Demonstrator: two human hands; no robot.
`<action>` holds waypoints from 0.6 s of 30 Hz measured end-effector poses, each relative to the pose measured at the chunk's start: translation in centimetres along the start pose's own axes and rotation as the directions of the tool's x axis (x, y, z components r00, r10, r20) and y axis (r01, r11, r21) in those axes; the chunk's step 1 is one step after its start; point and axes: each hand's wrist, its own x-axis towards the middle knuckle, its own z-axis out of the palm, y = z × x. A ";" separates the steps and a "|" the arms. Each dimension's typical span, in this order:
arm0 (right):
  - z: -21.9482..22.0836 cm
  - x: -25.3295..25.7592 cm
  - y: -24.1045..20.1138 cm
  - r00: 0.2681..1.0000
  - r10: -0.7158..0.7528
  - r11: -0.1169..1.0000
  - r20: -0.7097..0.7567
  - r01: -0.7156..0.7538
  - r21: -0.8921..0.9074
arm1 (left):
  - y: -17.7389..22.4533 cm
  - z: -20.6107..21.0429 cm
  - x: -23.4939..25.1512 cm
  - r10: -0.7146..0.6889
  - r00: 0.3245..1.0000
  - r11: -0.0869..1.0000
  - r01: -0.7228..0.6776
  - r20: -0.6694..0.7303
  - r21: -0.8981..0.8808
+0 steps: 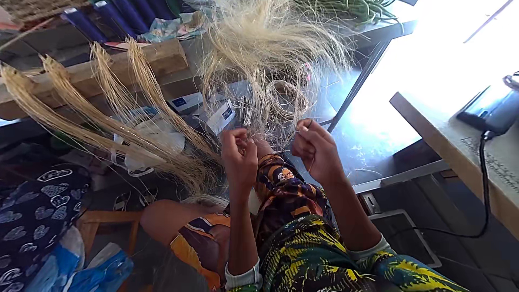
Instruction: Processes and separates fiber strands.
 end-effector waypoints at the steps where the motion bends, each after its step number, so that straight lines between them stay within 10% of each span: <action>1: 0.4 -0.3 0.4 1.000 0.011 1.000 0.017 -0.012 0.021 | 1.1 -0.4 -0.6 0.039 0.998 0.999 -0.037 0.058 -0.033; 6: 1.6 -0.6 1.6 1.000 0.023 0.999 0.021 -0.024 0.045 | 1.7 0.3 -5.3 -0.013 0.880 0.911 0.206 0.474 -0.358; 11: 2.0 -0.6 2.1 0.999 0.046 0.995 -0.002 -0.046 0.084 | 1.5 0.2 -9.3 -0.099 0.893 0.772 0.348 0.440 -0.532; 18: 2.6 -0.6 2.1 0.992 0.126 0.974 0.009 -0.125 0.189 | 0.7 0.1 -9.7 -0.175 0.952 0.858 0.273 0.253 -0.435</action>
